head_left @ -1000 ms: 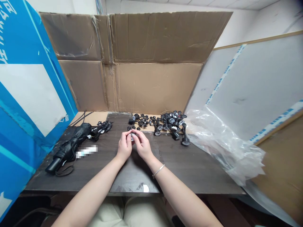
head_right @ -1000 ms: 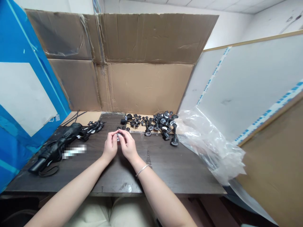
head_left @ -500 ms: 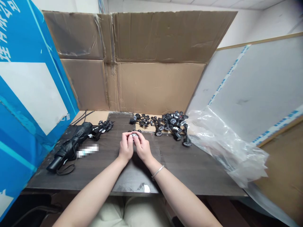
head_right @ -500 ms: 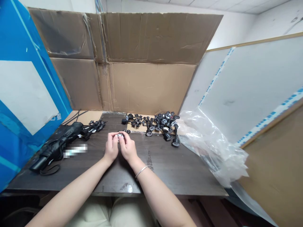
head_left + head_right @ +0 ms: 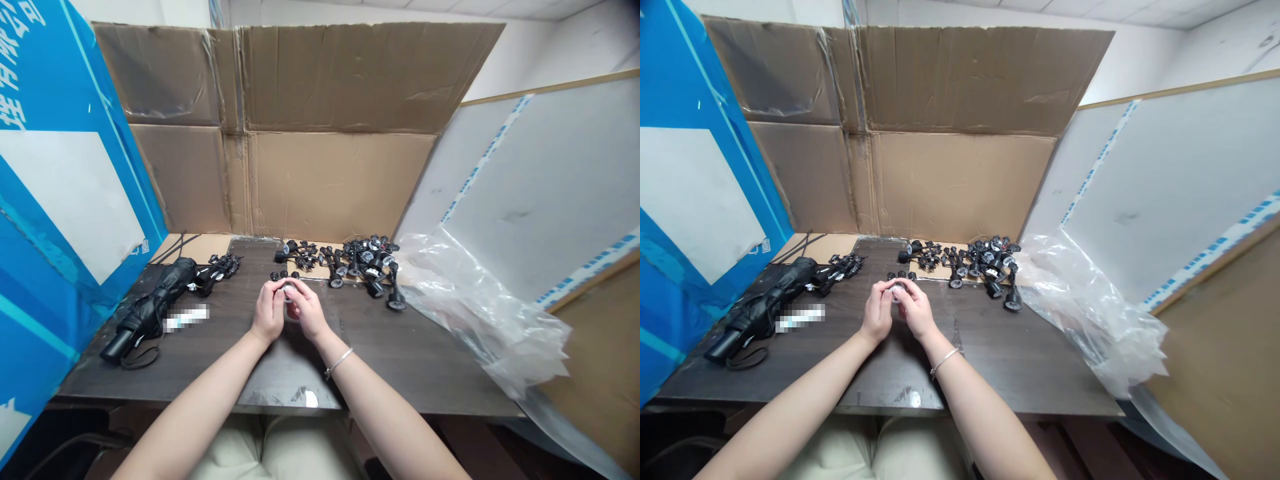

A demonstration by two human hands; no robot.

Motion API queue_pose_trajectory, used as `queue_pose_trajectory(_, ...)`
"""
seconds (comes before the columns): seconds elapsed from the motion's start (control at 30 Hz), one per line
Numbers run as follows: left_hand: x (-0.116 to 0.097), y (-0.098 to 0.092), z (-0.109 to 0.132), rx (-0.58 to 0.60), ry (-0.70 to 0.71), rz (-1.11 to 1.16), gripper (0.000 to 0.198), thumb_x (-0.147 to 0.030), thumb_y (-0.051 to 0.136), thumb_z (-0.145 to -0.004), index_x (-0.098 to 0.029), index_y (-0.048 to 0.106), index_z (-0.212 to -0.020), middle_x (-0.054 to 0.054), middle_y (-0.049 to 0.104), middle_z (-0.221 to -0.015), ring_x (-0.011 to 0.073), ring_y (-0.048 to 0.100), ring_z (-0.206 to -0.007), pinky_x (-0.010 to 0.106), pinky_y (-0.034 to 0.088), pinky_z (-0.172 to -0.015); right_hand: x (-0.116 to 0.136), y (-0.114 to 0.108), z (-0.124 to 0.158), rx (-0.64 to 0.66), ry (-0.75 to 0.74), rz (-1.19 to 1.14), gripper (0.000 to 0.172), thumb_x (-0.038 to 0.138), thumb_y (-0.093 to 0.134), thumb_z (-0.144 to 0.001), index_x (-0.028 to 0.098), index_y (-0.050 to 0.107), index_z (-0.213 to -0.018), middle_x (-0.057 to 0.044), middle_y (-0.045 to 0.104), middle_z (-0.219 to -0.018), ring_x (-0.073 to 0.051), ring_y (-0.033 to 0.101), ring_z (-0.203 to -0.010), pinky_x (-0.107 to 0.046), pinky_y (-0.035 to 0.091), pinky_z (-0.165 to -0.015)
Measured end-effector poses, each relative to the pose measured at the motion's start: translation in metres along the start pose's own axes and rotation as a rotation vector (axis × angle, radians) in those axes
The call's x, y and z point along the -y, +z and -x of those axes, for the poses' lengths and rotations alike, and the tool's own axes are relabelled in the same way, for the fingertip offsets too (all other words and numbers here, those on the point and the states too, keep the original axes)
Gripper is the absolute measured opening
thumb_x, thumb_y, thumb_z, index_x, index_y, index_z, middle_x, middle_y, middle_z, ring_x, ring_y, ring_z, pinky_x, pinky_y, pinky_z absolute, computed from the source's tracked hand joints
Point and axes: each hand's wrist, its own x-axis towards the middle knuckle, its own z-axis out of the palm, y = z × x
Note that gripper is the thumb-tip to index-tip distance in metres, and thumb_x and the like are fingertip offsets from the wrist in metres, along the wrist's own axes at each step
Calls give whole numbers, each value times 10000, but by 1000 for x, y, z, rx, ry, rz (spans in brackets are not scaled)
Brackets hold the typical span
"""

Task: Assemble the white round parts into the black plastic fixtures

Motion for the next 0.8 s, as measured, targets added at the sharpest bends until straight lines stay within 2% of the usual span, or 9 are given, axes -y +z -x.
queue_pose_trajectory(0.17,0,3,1,-2,21,-16,292,-329,289,-906,-159,503,-1009,89,607,-896,161,589,-855,307,473,-756,-3,1,2,-56,-74,8,302,402,609,-670,189,572,-880,72,389,-493,-51,291,-396,-192,248,-369)
queue_pose_trajectory(0.3,0,5,2,-16,17,-35,275,-322,291,-904,-161,502,-979,78,603,-844,156,594,-805,294,481,-728,-3,2,3,-98,-135,83,258,377,590,-690,180,591,-858,30,501,-587,-76,393,-459,-208,325,-416)
queue_pose_trajectory(0.47,-1,7,1,5,-98,10,219,-308,336,-887,-174,500,-941,81,630,-877,163,612,-825,293,491,-727,-3,5,2,-142,-202,161,250,384,563,-709,177,603,-843,-32,599,-771,-139,533,-661,-233,425,-536)
queue_pose_trajectory(0.53,0,5,0,4,-179,28,206,-312,356,-879,-176,502,-928,79,641,-891,162,620,-827,292,495,-725,-6,6,0,-140,-184,150,289,403,553,-718,175,605,-889,-25,589,-731,-127,521,-621,-226,418,-513)
queue_pose_trajectory(0.67,3,1,-3,-41,-316,96,224,-335,362,-873,-173,511,-918,64,651,-856,151,629,-774,278,498,-685,-7,4,-2,-42,-66,101,449,399,617,-677,188,564,-1070,65,447,-543,-66,373,-425,-203,335,-409)
queue_pose_trajectory(0.8,6,-2,-4,-40,-363,171,223,-343,384,-862,-169,515,-910,54,651,-819,146,628,-736,274,498,-659,-3,-2,-3,17,-53,98,526,346,692,-606,199,563,-1094,77,441,-559,-61,399,-454,-213,373,-464)
